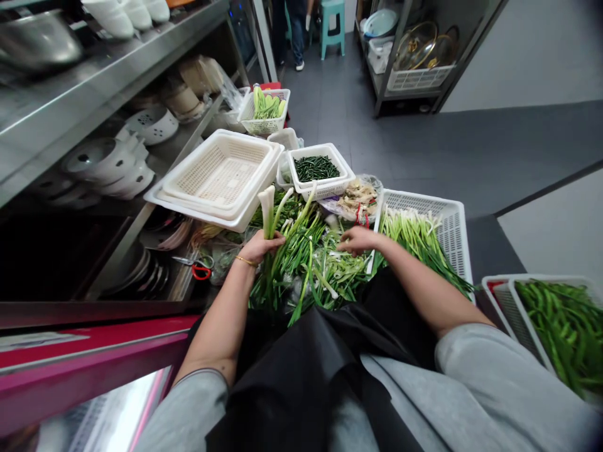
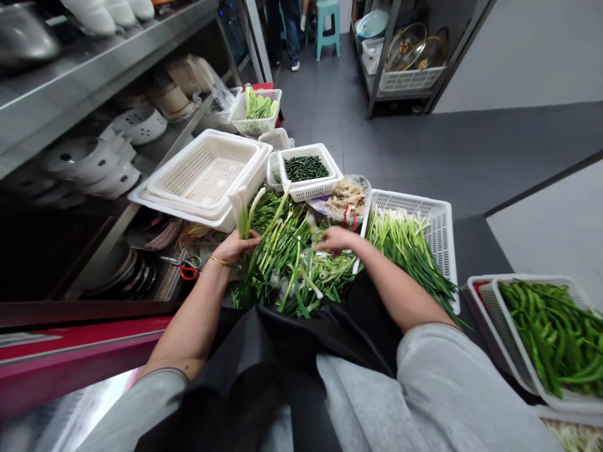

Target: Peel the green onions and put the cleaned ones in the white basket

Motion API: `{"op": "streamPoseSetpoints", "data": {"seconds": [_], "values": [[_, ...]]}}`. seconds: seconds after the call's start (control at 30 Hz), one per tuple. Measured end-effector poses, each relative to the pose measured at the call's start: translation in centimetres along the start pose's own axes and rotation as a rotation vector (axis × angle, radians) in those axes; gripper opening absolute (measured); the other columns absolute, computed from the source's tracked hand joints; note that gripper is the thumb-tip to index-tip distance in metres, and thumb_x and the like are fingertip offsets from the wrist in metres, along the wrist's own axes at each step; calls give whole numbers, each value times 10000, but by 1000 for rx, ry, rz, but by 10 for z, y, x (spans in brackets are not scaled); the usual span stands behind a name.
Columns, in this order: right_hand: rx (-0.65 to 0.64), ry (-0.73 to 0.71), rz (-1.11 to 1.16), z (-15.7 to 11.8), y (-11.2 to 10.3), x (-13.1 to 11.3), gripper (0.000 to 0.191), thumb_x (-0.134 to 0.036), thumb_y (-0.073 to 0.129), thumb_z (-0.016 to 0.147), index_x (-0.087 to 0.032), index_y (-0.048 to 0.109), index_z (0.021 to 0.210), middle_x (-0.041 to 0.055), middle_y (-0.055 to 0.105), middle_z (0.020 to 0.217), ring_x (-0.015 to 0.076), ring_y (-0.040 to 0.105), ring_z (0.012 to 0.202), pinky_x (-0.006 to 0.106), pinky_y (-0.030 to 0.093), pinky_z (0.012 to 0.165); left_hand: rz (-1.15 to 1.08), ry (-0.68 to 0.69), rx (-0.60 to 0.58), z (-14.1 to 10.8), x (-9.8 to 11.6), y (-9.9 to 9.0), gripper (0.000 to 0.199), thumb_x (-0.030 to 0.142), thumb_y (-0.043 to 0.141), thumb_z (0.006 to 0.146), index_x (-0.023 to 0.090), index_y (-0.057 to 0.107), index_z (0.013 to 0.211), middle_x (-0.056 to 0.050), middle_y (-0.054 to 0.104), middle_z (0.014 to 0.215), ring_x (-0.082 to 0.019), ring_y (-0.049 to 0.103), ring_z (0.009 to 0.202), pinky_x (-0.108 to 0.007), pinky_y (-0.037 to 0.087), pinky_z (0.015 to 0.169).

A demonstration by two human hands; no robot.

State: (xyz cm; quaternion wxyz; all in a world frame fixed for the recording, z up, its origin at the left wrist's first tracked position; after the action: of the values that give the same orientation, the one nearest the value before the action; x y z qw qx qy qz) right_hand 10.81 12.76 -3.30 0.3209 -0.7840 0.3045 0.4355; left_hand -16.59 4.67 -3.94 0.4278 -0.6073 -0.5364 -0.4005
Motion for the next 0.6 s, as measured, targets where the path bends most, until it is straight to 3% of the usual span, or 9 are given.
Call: {"op": "streamPoseSetpoints", "data": {"seconds": [0.07,0.13,0.23,0.3,0.4,0.43,0.5,0.53,0.6], "values": [[-110,8,-49,15,50,-6,421,-409,794,643,-103,649,894,9,607,551,90,536,421,181,407,375,5,12,-5,3,1,14,343,408,771,553,120,614,653,47,445,481,-68,364,419,-220,267,429],[-187,-60,-97,28,95,-24,398,-417,773,664,-113,642,884,0,619,583,86,557,448,168,426,387,74,43,20,4,4,24,323,394,757,574,114,627,668,47,447,473,-71,363,430,-220,263,439],[-234,-155,-71,31,127,-47,294,-362,734,705,-119,574,663,-19,563,504,73,519,393,162,407,362,184,90,64,0,8,23,296,391,717,628,110,647,685,25,508,495,-80,377,456,-225,268,461],[-258,-151,80,16,118,-49,293,-326,672,750,-136,513,594,-42,485,431,56,438,326,159,347,313,241,119,57,-4,8,11,286,397,690,667,114,654,684,-2,574,557,-97,431,504,-231,304,498],[-267,-164,425,-19,73,-42,279,-304,608,773,-162,455,587,-90,343,377,22,259,268,149,239,277,294,112,43,-10,-1,-17,285,401,695,663,119,660,668,-19,606,597,-121,483,559,-239,335,542],[-228,-198,520,-29,54,-41,275,-305,600,779,-167,444,598,-96,325,383,16,239,268,145,235,284,292,100,47,-11,-4,-24,289,404,700,656,118,661,669,-18,604,591,-121,478,552,-239,330,539],[-124,-238,570,-36,32,-39,229,-321,593,803,-162,487,677,-69,424,448,28,351,305,146,305,325,256,84,47,-9,-9,-27,298,409,706,650,116,660,680,-14,600,576,-110,446,520,-236,307,518],[-82,-215,520,-33,34,-38,207,-333,602,807,-155,522,742,-39,506,513,44,439,351,152,348,352,231,83,39,-6,-10,-23,301,409,707,652,115,658,692,-12,600,575,-103,426,506,-234,295,507],[-72,-119,329,-15,62,-35,240,-358,641,793,-142,571,871,23,626,681,85,569,470,166,410,396,191,97,18,0,-7,-6,307,411,704,663,113,655,719,-8,601,575,-92,394,489,-232,275,493]]}}
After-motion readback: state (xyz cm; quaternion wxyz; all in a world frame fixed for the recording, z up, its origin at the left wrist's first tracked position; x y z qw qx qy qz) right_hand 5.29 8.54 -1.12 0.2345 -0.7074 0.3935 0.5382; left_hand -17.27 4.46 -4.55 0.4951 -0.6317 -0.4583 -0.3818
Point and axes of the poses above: each hand's wrist, its own z-axis towards the middle knuckle, its own y-axis out of the palm, x = y × z, the point moved 8 cm from there along z, towards the middle knuckle
